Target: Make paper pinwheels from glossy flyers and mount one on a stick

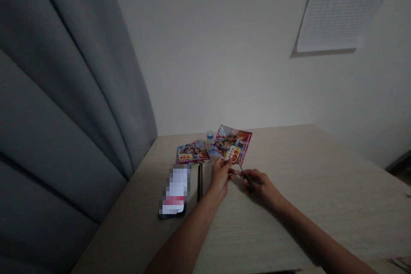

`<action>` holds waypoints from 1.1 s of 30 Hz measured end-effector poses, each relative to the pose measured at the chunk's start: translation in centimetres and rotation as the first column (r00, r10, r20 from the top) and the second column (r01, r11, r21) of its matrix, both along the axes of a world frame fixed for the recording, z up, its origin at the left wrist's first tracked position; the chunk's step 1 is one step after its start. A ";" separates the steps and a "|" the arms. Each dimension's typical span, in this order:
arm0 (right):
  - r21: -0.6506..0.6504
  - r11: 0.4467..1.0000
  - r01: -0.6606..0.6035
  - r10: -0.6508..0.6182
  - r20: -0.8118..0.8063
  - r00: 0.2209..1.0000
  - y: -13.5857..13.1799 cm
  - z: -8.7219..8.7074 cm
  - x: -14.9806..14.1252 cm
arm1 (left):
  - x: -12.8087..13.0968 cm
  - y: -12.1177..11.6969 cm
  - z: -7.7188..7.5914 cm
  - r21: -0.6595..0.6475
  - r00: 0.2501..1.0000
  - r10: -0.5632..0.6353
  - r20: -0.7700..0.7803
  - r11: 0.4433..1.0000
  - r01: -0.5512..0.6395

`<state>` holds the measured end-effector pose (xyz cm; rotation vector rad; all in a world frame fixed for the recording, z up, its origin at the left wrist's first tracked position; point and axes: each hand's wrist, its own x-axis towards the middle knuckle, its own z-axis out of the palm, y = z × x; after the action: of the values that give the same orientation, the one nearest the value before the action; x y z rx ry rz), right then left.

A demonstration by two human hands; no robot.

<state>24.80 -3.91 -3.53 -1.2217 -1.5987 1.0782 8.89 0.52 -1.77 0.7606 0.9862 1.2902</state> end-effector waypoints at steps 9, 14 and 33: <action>-0.026 1.000 0.004 -0.006 -0.055 0.998 0.0 -0.2 -0.1 | 0.0 0.0 0.1 0.003 1.000 0.000 -0.024 1.000 0.000; -0.011 1.000 0.016 -0.017 -0.042 0.999 0.1 -0.4 -0.2 | -0.1 0.0 0.2 0.016 0.999 0.008 -0.054 1.000 -0.007; 0.031 1.000 0.001 -0.001 0.017 1.000 0.2 0.1 -0.2 | 0.0 -0.2 0.2 0.059 0.992 0.020 -0.124 0.998 -0.013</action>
<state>24.57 -3.68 -3.47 -1.2145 -1.6220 1.0412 8.90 0.31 -1.52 0.8886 1.0607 1.3029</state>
